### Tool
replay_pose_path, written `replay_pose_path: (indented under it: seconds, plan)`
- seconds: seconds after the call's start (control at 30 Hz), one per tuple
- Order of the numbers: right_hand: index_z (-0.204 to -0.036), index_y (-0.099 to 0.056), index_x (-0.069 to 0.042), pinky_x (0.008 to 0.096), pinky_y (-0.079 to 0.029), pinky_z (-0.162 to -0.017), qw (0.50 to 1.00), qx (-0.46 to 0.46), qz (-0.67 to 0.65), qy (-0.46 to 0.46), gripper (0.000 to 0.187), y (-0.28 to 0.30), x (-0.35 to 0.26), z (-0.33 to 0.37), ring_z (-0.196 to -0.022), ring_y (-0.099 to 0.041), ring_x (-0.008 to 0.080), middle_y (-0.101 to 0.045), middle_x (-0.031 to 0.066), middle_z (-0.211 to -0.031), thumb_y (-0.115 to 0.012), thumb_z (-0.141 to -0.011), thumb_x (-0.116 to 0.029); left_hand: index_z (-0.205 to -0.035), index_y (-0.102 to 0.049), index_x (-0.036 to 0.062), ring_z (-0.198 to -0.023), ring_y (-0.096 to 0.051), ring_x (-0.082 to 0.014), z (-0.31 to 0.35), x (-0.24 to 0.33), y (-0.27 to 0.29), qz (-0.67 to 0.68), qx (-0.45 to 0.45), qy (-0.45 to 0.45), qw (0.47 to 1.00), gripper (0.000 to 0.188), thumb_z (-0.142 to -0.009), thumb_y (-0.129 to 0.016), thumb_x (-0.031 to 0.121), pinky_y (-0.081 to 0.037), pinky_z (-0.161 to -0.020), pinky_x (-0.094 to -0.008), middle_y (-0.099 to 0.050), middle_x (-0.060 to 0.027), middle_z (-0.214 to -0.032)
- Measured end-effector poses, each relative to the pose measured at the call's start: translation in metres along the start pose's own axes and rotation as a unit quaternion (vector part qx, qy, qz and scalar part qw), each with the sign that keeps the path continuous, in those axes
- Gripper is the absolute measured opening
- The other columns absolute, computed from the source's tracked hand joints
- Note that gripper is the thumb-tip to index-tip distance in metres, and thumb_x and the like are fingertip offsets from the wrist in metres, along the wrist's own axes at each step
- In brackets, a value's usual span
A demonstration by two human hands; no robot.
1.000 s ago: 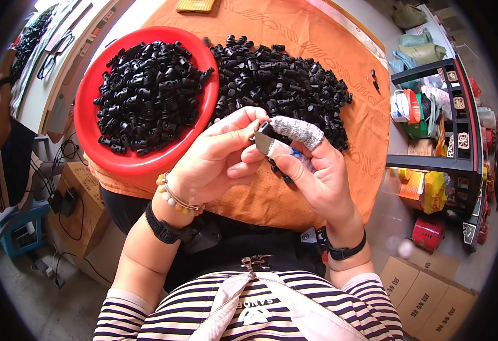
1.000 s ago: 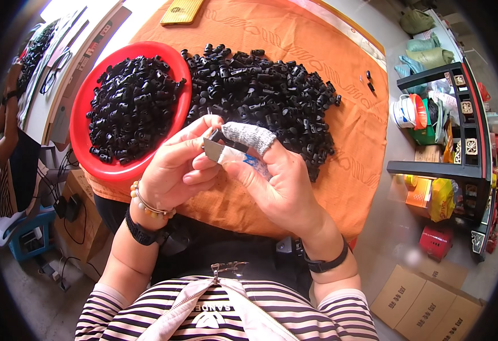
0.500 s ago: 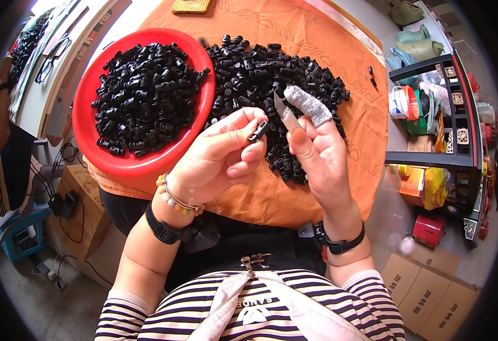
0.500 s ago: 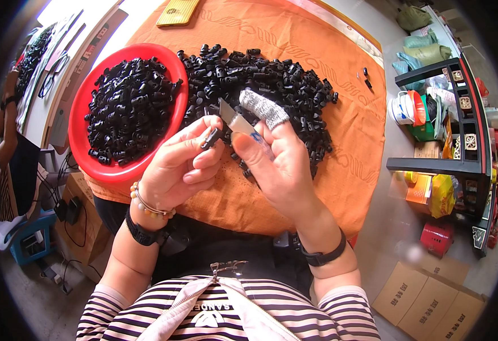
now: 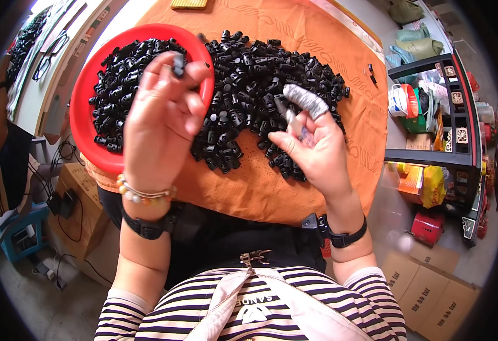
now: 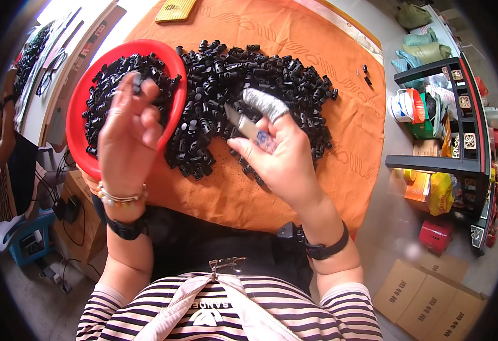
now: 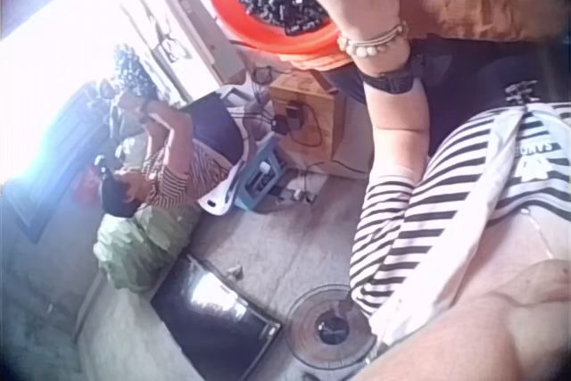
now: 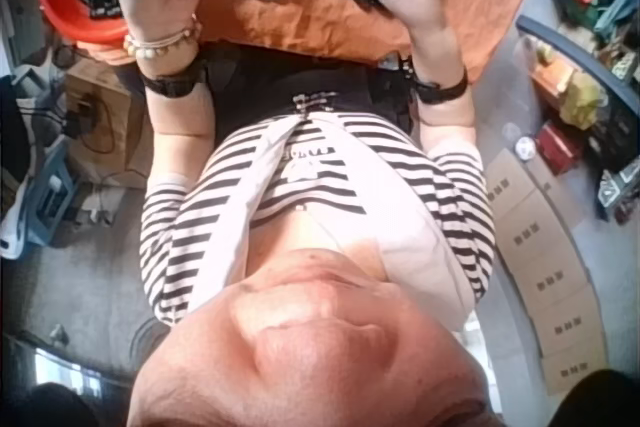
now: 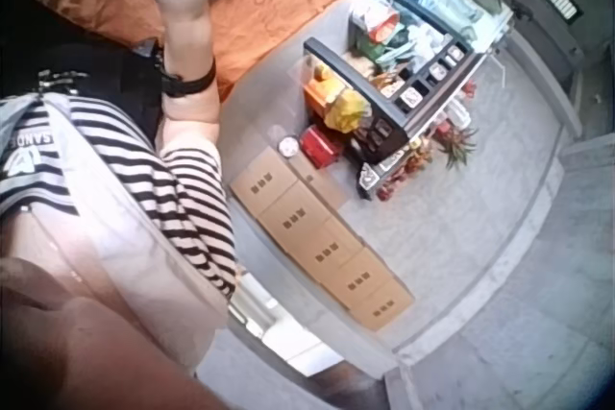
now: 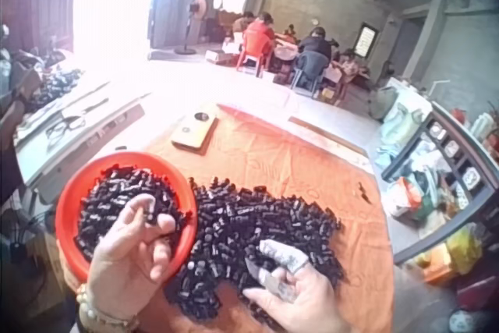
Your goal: Inspecting and sorting small black plastic shoe components, using a blade to trim excess material.
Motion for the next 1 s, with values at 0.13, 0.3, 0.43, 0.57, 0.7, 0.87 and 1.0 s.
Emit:
replay_pose_path:
  seconds: [0.13,0.3,0.43,0.57,0.7,0.87,1.0]
  plan:
    - [-0.115,-0.052,-0.005,0.0278,-0.050,-0.062,0.956,-0.028,0.290,0.022,0.046,0.004,0.003,0.013,-0.067,-0.062,0.0177,-0.059,0.0081,-0.078,-0.067,-0.072,-0.001,-0.129,-0.036,0.0106,-0.095,-0.061,-0.0249,-0.002,0.025,-0.001,0.016,-0.009,-0.078,0.997,0.034,-0.095,-0.037,0.017,-0.051,-0.064,-0.0251,-0.049,-0.0227,-0.123]
    - [-0.118,-0.052,-0.009,0.0314,-0.051,-0.062,0.887,-0.064,0.457,0.031,0.056,0.002,0.004,0.020,-0.069,-0.062,0.0220,-0.061,0.0072,-0.084,-0.070,-0.066,-0.002,-0.133,-0.031,0.0094,-0.097,-0.060,-0.0253,-0.002,0.021,0.007,0.009,-0.074,-0.050,0.996,0.039,-0.096,-0.035,0.018,-0.052,-0.068,-0.0273,-0.048,-0.0217,-0.124]
    - [-0.118,-0.053,-0.012,0.0346,-0.051,-0.061,0.846,-0.052,0.527,0.054,0.057,-0.001,0.007,0.020,-0.070,-0.061,0.0252,-0.061,0.0073,-0.085,-0.072,-0.065,-0.006,-0.125,-0.038,0.0033,-0.072,-0.059,-0.0139,0.001,0.004,-0.002,-0.018,-0.028,-0.014,0.999,0.034,-0.095,-0.039,0.019,-0.049,-0.058,-0.0229,-0.059,-0.0126,-0.094]
    - [-0.118,-0.054,-0.011,0.0340,-0.050,-0.059,0.851,-0.050,0.517,0.080,0.055,0.000,0.008,0.017,-0.067,-0.061,0.0248,-0.061,0.0076,-0.080,-0.069,-0.066,-0.003,-0.119,-0.043,0.0025,-0.067,-0.058,-0.0109,0.002,-0.005,-0.005,-0.050,-0.008,0.005,0.999,0.028,-0.095,-0.041,0.017,-0.047,-0.055,-0.0213,-0.059,-0.0098,-0.086]
    - [-0.117,-0.054,-0.010,0.0285,-0.049,-0.058,0.891,-0.014,0.449,0.074,0.050,0.007,0.005,0.011,-0.059,-0.060,0.0201,-0.059,0.0083,-0.069,-0.064,-0.070,0.001,-0.112,-0.048,0.0030,-0.061,-0.056,-0.0070,0.004,-0.013,-0.011,-0.095,0.016,0.052,0.994,0.023,-0.094,-0.044,0.016,-0.045,-0.051,-0.0178,-0.060,-0.0065,-0.079]
    - [-0.121,-0.047,-0.003,0.0177,-0.044,-0.061,0.980,0.058,0.179,0.059,0.045,0.008,0.004,0.009,-0.068,-0.052,0.0013,-0.063,0.0023,-0.078,-0.062,-0.079,0.002,-0.110,-0.049,0.0037,-0.054,-0.055,-0.0059,0.011,-0.025,-0.020,-0.184,-0.005,0.152,0.971,0.021,-0.093,-0.045,0.016,-0.039,-0.043,-0.0165,-0.059,-0.0050,-0.075]
    - [-0.126,-0.039,0.002,0.0182,-0.046,-0.070,0.989,0.055,0.104,0.092,0.046,-0.004,-0.012,0.010,-0.081,-0.055,0.0049,-0.062,0.0060,-0.095,-0.056,-0.084,0.005,-0.108,-0.046,0.0059,-0.058,-0.060,-0.0083,0.021,-0.037,-0.027,-0.199,-0.027,0.250,0.947,0.024,-0.092,-0.051,0.022,-0.040,-0.043,-0.0157,-0.063,-0.0073,-0.080]
Point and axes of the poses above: each hand's wrist, its own z-axis away from the middle knuckle, its own y-axis out of the back of the hand, x = y × z, the point moved 1 cm from there along -z, towards the middle knuckle
